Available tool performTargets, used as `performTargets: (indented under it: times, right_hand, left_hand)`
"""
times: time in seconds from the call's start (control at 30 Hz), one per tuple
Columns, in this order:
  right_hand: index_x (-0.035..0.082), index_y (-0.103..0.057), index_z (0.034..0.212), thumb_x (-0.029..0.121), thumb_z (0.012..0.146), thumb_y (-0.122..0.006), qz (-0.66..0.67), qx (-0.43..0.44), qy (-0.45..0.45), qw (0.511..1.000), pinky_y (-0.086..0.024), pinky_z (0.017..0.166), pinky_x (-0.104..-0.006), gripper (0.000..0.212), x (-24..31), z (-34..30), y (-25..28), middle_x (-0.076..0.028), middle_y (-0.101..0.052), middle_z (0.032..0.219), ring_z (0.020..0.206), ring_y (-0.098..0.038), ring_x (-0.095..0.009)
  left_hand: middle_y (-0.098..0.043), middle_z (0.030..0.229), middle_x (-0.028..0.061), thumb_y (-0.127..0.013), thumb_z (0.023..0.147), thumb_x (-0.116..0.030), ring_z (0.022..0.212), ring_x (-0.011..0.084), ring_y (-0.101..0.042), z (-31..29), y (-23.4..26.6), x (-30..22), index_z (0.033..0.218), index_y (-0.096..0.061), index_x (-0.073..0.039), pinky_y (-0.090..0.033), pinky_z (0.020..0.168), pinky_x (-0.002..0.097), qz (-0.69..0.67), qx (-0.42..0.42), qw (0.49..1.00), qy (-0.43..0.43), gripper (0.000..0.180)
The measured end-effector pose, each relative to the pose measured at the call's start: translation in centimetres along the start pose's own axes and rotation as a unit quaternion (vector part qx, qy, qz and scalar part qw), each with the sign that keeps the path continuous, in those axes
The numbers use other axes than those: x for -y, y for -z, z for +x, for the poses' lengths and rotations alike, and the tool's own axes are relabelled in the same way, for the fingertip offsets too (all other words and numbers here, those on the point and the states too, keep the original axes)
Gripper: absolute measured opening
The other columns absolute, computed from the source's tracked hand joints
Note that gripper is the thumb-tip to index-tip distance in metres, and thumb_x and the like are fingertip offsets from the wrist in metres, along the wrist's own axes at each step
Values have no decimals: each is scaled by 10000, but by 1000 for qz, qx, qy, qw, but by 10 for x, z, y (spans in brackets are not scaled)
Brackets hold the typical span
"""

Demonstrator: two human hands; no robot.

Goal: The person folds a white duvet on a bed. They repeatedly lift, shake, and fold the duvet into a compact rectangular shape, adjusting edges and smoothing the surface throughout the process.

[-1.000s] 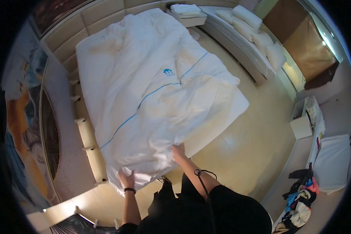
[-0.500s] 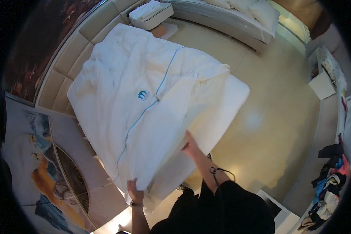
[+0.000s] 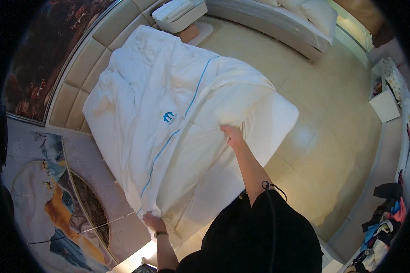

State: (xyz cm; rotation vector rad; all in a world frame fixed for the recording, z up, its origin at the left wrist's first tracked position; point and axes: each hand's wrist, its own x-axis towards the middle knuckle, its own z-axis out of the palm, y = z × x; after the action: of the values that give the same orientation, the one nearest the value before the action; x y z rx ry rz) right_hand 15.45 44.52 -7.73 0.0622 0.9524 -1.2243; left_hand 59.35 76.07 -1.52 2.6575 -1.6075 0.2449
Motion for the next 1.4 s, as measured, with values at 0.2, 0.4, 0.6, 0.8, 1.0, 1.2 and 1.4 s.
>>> performTargets:
  times: [0.2,0.4,0.6,0.8,1.0,1.2,1.4]
  right_hand:
    - [35,-555,1134,125,812,-673,27,-87,-64,994,-528,788,-458,354,-46,38,122,-137,-619,1069,919,-627,-294]
    - [-2,-521,1157,175,808,-727,78,-119,-44,989,-540,776,-514,443,-12,82,159,-176,-602,1087,951,-631,-315]
    - [-50,-569,1109,98,790,-713,-124,-129,-83,980,-556,767,-460,381,29,89,99,-177,-635,1026,947,-640,-309]
    - [-19,-475,1192,-22,808,-610,-74,-89,-79,990,-567,722,-488,407,72,112,55,-201,-586,1073,936,-632,-316]
    - [34,-401,1261,-7,840,-575,-60,-38,-107,992,-526,803,-563,458,95,132,22,-165,-555,1171,1063,-583,-349]
    - [49,-397,1282,8,890,-492,-14,15,-233,972,-502,810,-605,405,90,145,37,-162,-533,1226,1099,-566,-347]
    - [35,-455,1262,-51,859,-464,128,54,-261,955,-508,870,-494,412,75,166,27,-159,-545,1219,1100,-565,-315]
  left_hand:
    - [-442,1245,187,-678,749,-263,1187,370,-426,17,-81,-75,1205,-477,-75,-352,980,502,106,357,928,-18,533]
    - [-311,1414,232,-774,651,-444,1326,413,-261,31,-90,-214,1445,-250,-98,-228,1058,566,-111,346,930,-60,1012]
    - [-468,1267,164,-704,780,-343,1207,332,-418,103,-111,-344,1330,-373,-72,-328,980,517,-88,199,972,-94,696]
    - [-599,888,125,-561,910,-178,939,315,-564,137,-102,-396,901,-541,-51,-445,794,420,-118,226,953,-164,129]
    - [-556,1144,149,-718,776,-332,1013,322,-550,159,-109,-432,1247,-429,-27,-418,876,473,-137,136,966,-174,632]
    - [-581,991,185,-566,858,-119,960,369,-536,204,-171,-447,1011,-532,-7,-413,817,481,-66,321,936,-127,192]
    - [-509,1058,225,-641,773,-83,1030,426,-455,120,-72,-498,988,-488,29,-381,864,505,-330,114,896,-274,287]
